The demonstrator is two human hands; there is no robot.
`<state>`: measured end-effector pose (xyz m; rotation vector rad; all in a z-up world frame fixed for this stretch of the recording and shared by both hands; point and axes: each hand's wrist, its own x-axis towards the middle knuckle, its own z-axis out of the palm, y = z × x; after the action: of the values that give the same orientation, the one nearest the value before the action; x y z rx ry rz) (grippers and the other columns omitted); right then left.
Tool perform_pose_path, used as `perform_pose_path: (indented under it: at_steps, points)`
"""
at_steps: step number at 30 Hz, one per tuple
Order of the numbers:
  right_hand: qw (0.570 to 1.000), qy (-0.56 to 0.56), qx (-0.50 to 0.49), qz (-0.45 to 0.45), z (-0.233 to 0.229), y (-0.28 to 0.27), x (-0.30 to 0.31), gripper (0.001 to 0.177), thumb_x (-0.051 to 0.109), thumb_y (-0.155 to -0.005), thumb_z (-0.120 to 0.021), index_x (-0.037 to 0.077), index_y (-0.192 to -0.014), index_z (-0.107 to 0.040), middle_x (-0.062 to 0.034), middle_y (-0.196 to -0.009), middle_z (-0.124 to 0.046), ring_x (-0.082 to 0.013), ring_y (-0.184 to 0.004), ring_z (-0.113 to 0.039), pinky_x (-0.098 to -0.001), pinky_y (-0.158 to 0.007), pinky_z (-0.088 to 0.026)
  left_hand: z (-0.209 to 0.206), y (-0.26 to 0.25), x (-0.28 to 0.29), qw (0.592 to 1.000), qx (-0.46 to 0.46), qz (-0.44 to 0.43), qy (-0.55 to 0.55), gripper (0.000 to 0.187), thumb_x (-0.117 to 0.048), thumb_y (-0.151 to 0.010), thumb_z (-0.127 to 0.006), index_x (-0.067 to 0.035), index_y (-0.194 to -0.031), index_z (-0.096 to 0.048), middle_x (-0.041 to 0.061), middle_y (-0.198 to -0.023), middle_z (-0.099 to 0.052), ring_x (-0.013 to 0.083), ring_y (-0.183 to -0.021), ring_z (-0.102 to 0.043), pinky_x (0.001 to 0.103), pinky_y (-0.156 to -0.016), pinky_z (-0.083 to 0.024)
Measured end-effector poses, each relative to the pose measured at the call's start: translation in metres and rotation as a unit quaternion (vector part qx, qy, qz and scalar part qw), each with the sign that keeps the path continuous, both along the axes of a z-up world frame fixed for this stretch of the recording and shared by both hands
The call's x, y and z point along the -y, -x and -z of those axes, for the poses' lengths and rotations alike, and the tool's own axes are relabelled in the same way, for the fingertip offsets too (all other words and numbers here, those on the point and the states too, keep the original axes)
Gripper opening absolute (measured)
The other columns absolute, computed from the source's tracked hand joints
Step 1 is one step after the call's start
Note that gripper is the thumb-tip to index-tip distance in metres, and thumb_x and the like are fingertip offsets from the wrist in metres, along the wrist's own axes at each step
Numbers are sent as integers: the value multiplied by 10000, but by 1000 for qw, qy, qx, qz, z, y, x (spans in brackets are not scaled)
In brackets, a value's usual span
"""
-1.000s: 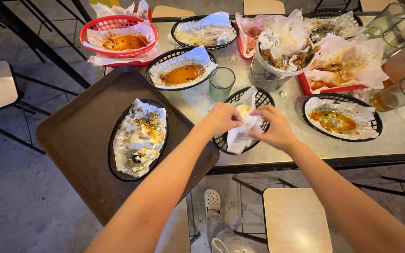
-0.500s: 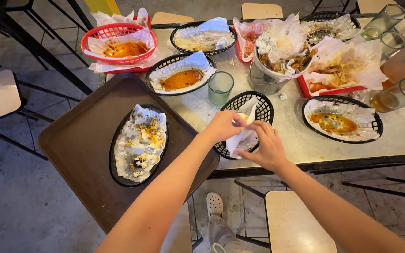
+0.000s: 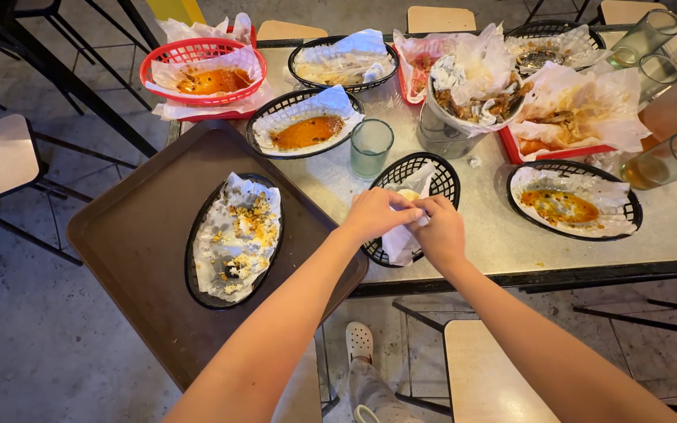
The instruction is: Clearing food baskets, trash, and glasses from restaurant tables onto a tray.
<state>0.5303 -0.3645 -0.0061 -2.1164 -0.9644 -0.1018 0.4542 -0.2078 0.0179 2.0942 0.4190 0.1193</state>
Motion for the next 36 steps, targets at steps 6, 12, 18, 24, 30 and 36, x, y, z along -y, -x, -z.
perform_pose_path:
  at_steps: [6, 12, 18, 24, 30, 36]
  points:
    - [1000, -10, 4, -4, -1, -2, -2, 225, 44, -738, -800, 54, -962, -783, -118, -955, -724, -294, -810, -699, -376, -708, -554, 8, 0, -8, 997, 36, 39, 50, 343, -455, -743, -787, -181, -942, -841, 43, -894, -810, 190, -819, -770, 334, -802, -580]
    - [999, -47, -12, -6, 2, -5, -2, 185, -11, -765, -760, 31, -945, -768, -108, -927, -732, -245, -747, -705, -329, -666, -550, 25, -7, -13, 986, 73, 74, 129, 303, -345, -803, -803, -98, -977, -816, 44, -941, -812, 190, -924, -775, 325, -872, -594]
    - [996, -72, -42, -35, -15, -7, 3, 154, 31, -816, -796, 48, -968, -780, -58, -903, -718, -154, -683, -651, -272, -628, -524, 21, 3, -16, 998, 56, 39, -1, 832, -279, -665, -928, -136, -1389, -544, 160, -1382, -537, 320, -1331, -492, 398, -1103, -431]
    - [993, -96, 6, -72, -37, -15, 11, 187, 7, -797, -787, 78, -969, -788, -41, -962, -717, -111, -692, -632, -246, -630, -515, 41, -5, -25, 988, 108, 104, 42, 1142, -291, -600, -939, -38, -1549, -356, 206, -1570, -438, 341, -1456, -422, 399, -1181, -364]
    - [989, -85, 32, -112, -67, -19, 10, 167, 5, -824, -788, 85, -970, -799, -40, -982, -727, -113, -676, -618, -243, -611, -500, 15, -14, -28, 995, 36, 92, 32, 1221, -346, -553, -960, -32, -1552, -332, 203, -1458, -553, 345, -1340, -560, 385, -1112, -439]
    - [977, -120, 104, -145, -99, -45, 6, 174, -22, -849, -810, 69, -996, -790, -54, -1053, -732, -106, -822, -688, -242, -692, -568, -20, -38, -34, 991, 105, 68, 47, 1140, -319, -559, -985, -71, -1512, -411, 176, -1400, -629, 306, -1293, -617, 382, -1088, -485]
